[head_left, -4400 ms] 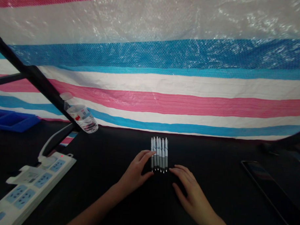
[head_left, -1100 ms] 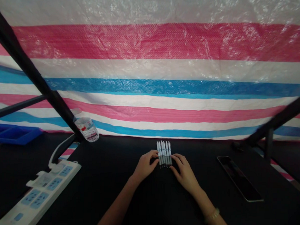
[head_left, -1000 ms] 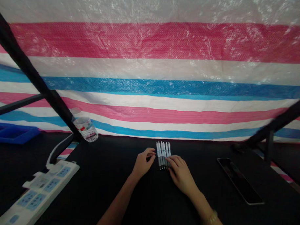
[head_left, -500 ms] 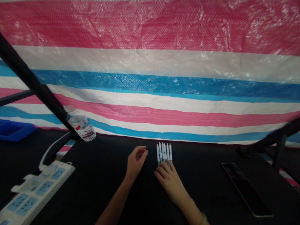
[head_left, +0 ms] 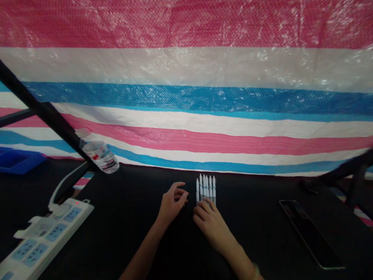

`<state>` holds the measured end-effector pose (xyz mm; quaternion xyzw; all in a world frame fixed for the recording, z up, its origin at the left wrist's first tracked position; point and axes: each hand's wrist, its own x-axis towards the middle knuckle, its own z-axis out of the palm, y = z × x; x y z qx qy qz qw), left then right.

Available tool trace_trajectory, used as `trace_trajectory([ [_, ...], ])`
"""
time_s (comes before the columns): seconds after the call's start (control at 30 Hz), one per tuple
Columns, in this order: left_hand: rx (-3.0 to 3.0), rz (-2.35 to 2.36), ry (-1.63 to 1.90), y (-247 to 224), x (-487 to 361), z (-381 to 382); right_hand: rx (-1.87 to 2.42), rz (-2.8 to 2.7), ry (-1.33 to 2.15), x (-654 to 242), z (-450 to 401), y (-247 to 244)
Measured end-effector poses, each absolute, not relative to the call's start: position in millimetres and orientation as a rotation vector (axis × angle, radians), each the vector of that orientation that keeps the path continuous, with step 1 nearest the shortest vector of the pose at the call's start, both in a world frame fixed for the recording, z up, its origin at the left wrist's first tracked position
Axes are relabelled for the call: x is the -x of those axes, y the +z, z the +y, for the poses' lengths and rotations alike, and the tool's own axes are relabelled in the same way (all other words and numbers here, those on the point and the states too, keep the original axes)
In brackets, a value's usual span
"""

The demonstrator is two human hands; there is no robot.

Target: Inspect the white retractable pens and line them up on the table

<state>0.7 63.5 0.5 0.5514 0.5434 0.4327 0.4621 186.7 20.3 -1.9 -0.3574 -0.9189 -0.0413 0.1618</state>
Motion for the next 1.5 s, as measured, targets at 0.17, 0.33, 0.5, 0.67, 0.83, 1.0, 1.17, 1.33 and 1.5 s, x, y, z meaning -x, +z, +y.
trace_trajectory([
  [0.17, -1.401, 1.347, 1.012, -3.6, 0.9, 64.3, 1.057, -2.651, -0.093, -183.7, 18.7, 0.7],
  [0.33, -1.392, 1.33, 1.044, 0.4, -1.9, 63.1, 1.064, -2.683, -0.076, -177.3, 18.5, 3.4],
  [0.5, -1.407, 1.325, 1.051, 2.9, -3.4, 62.1, 1.052, -2.686, -0.071, -178.9, 18.8, 4.2],
  [0.67, -1.275, 1.373, 0.967, 4.0, -4.2, 59.7, 0.971, -2.581, -0.04, -180.9, 12.2, 3.4],
  [0.83, -1.023, 1.188, 0.802, 6.7, -9.0, 54.7, 0.824, -2.462, -0.124, -169.6, 0.1, 8.0],
  [1.0, -0.817, 0.994, 0.825, 13.6, -7.4, 53.6, 0.726, -2.392, -0.113, -162.5, -9.9, 12.6],
  [1.17, -0.744, 0.899, 0.933, 23.0, 1.4, 56.3, 0.871, -1.989, 0.286, -166.7, -19.6, 5.9],
  [1.33, -0.716, 0.801, 0.928, 22.0, 4.8, 57.2, 0.951, -0.997, 1.68, -160.5, -21.4, -2.0],
  [1.5, -0.835, 0.75, 0.747, 16.2, 1.4, 54.4, 0.671, -0.573, 2.262, -146.8, -25.8, -11.3],
])
